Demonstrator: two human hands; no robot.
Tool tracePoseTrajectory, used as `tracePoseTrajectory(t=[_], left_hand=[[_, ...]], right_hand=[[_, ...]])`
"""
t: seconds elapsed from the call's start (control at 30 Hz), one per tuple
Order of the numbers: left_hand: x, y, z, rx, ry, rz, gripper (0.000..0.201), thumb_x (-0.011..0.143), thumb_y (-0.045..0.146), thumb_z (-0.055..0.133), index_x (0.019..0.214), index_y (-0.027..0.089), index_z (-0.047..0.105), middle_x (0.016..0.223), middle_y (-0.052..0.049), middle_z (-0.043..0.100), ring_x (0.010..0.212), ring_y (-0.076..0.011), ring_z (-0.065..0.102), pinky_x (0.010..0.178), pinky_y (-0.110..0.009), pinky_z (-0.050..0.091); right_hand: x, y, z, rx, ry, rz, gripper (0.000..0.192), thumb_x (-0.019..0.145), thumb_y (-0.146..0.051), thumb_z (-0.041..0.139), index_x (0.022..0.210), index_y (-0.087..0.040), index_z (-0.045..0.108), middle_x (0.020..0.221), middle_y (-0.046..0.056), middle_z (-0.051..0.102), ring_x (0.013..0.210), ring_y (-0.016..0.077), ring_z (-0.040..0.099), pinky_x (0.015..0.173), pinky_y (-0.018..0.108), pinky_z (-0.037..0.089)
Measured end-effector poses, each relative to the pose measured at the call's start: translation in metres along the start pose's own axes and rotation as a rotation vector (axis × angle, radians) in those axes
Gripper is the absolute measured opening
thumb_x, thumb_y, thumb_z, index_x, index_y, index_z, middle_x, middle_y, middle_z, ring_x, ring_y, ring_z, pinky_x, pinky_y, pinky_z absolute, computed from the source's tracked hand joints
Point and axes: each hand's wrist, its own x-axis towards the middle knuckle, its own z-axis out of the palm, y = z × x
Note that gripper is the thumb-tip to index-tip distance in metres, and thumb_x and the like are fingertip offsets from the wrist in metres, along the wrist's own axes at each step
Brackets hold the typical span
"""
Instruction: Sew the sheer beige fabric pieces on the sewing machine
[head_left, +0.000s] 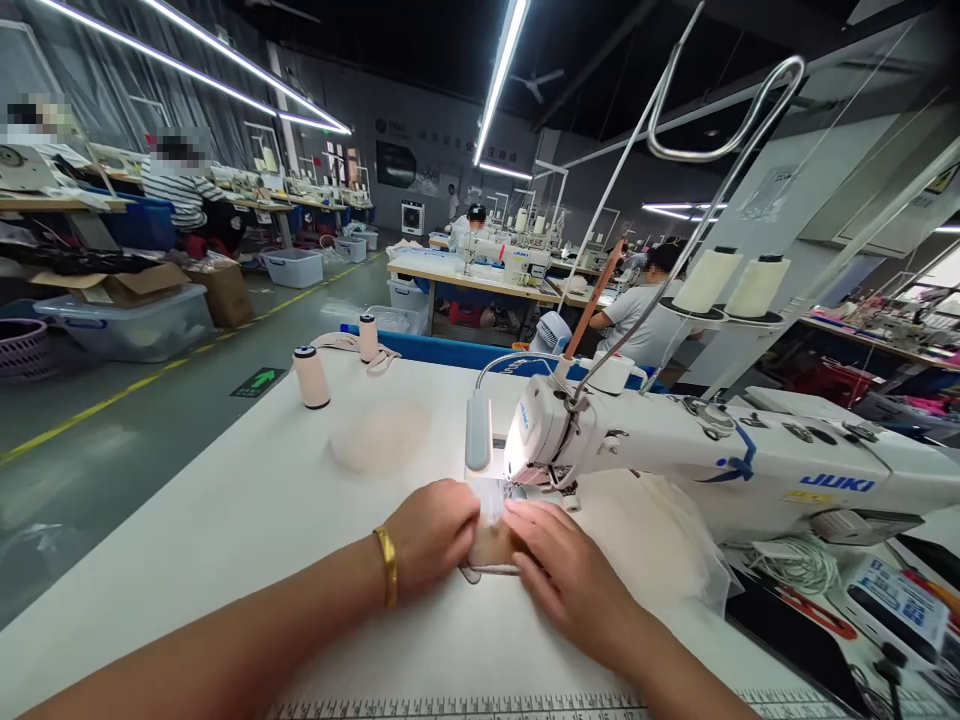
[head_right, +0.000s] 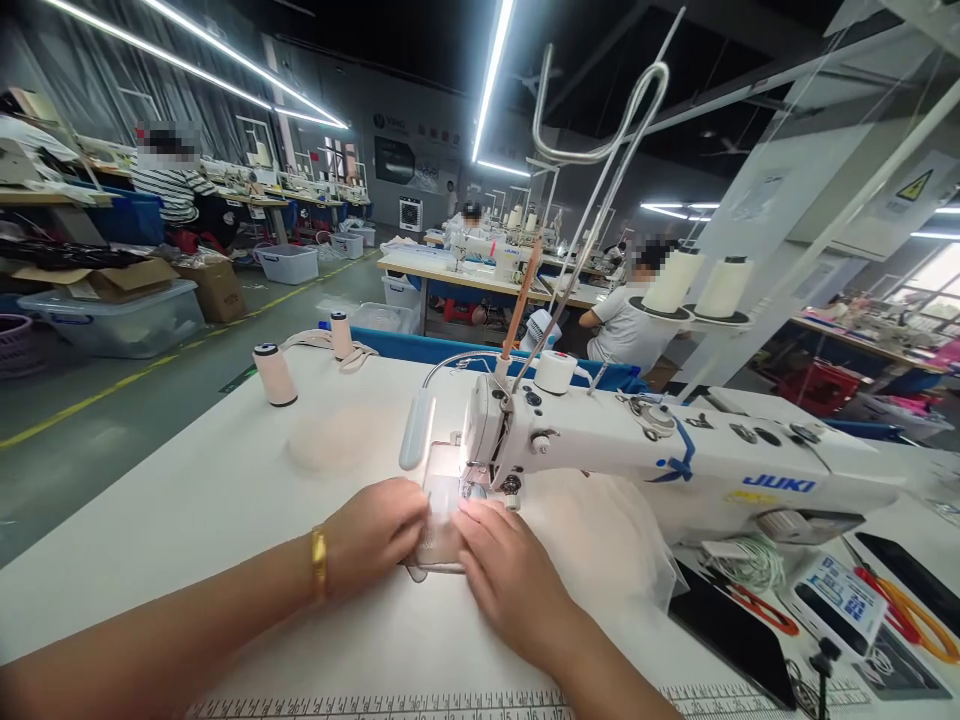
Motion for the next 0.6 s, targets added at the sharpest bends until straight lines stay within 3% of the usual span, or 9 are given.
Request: tracePoseTrajectory(t=[0.03, 0.07, 0.1, 0.2, 0.3, 0.4, 0.5, 0.6], left_hand=[[-0.011, 0.004, -0.009, -0.079, -0.021, -0.01, 0.015, 0.087, 0.014, 0.055, 0.077, 0.019, 0.065, 0.076, -0.003, 0.069, 0.071, -0.0188, 0.062, 0.068, -0.03, 0.049], [-0.023, 0.007, -0.02, -0.297, -0.05, -0.062, 0.013, 0.088, 0.017, 0.056, 0.087, 0.019, 0.069, 0.084, -0.002, 0.072, 0.077, -0.0182, 0.065, 0.073, -0.029, 0.051], [-0.034, 0.01, -0.03, -0.518, -0.07, -0.128, 0.015, 0.089, 0.022, 0.057, 0.093, 0.021, 0.071, 0.09, -0.002, 0.075, 0.083, -0.0184, 0.067, 0.078, -0.029, 0.052], [-0.059, 0.011, -0.06, -1.065, -0.13, -0.35, 0.017, 0.088, 0.036, 0.064, 0.091, 0.02, 0.07, 0.1, -0.005, 0.078, 0.094, -0.0211, 0.069, 0.085, -0.032, 0.052], [-0.069, 0.006, -0.076, -1.37, -0.237, -0.537, 0.031, 0.084, 0.048, 0.071, 0.087, 0.018, 0.065, 0.101, -0.01, 0.079, 0.09, -0.022, 0.069, 0.085, -0.035, 0.052], [-0.071, 0.002, -0.079, -1.378, -0.258, -0.59, 0.045, 0.081, 0.059, 0.076, 0.088, 0.016, 0.064, 0.087, -0.007, 0.075, 0.077, -0.017, 0.063, 0.078, -0.032, 0.048], [-0.07, -0.001, -0.078, -1.286, -0.166, -0.561, 0.052, 0.072, 0.061, 0.085, 0.082, 0.017, 0.059, 0.064, 0.005, 0.057, 0.059, -0.0093, 0.044, 0.061, -0.024, 0.034], [-0.073, -0.014, -0.081, -1.233, -0.054, -0.53, 0.055, 0.071, 0.064, 0.084, 0.079, 0.018, 0.056, 0.06, 0.008, 0.048, 0.055, -0.0075, 0.034, 0.056, -0.023, 0.027]], right_hand=[[0.003, -0.008, -0.004, 0.06, -0.035, 0.024, 0.055, 0.102, -0.02, 0.056, 0.155, -0.024, 0.043, 0.153, 0.013, 0.055, 0.144, 0.0326, 0.048, 0.117, 0.054, 0.044], [0.007, -0.016, -0.006, 0.143, -0.073, 0.07, 0.06, 0.101, -0.027, 0.061, 0.157, -0.024, 0.041, 0.157, 0.013, 0.051, 0.147, 0.0346, 0.044, 0.119, 0.056, 0.041], [0.012, -0.023, -0.008, 0.255, -0.112, 0.132, 0.06, 0.099, -0.036, 0.066, 0.154, -0.024, 0.046, 0.155, 0.014, 0.053, 0.145, 0.036, 0.046, 0.117, 0.056, 0.043], [0.034, -0.038, -0.008, 0.76, -0.235, 0.348, 0.04, 0.097, -0.056, 0.066, 0.117, -0.021, 0.067, 0.11, 0.011, 0.075, 0.105, 0.0291, 0.071, 0.09, 0.043, 0.057], [0.059, -0.051, -0.007, 1.092, -0.318, 0.465, 0.045, 0.092, -0.064, 0.069, 0.097, -0.02, 0.062, 0.08, 0.002, 0.07, 0.076, 0.02, 0.071, 0.075, 0.033, 0.055], [0.08, -0.066, -0.008, 1.063, -0.427, 0.5, 0.045, 0.085, -0.06, 0.079, 0.092, -0.021, 0.059, 0.075, -0.002, 0.068, 0.069, 0.0155, 0.067, 0.067, 0.028, 0.049], [0.092, -0.072, -0.003, 1.012, -0.46, 0.526, 0.042, 0.084, -0.054, 0.082, 0.095, -0.022, 0.057, 0.073, -0.005, 0.066, 0.066, 0.0132, 0.065, 0.059, 0.023, 0.043], [0.099, -0.061, 0.014, 1.144, -0.53, 0.539, 0.044, 0.081, -0.052, 0.084, 0.103, -0.023, 0.058, 0.071, -0.006, 0.064, 0.062, 0.013, 0.064, 0.051, 0.021, 0.036]])
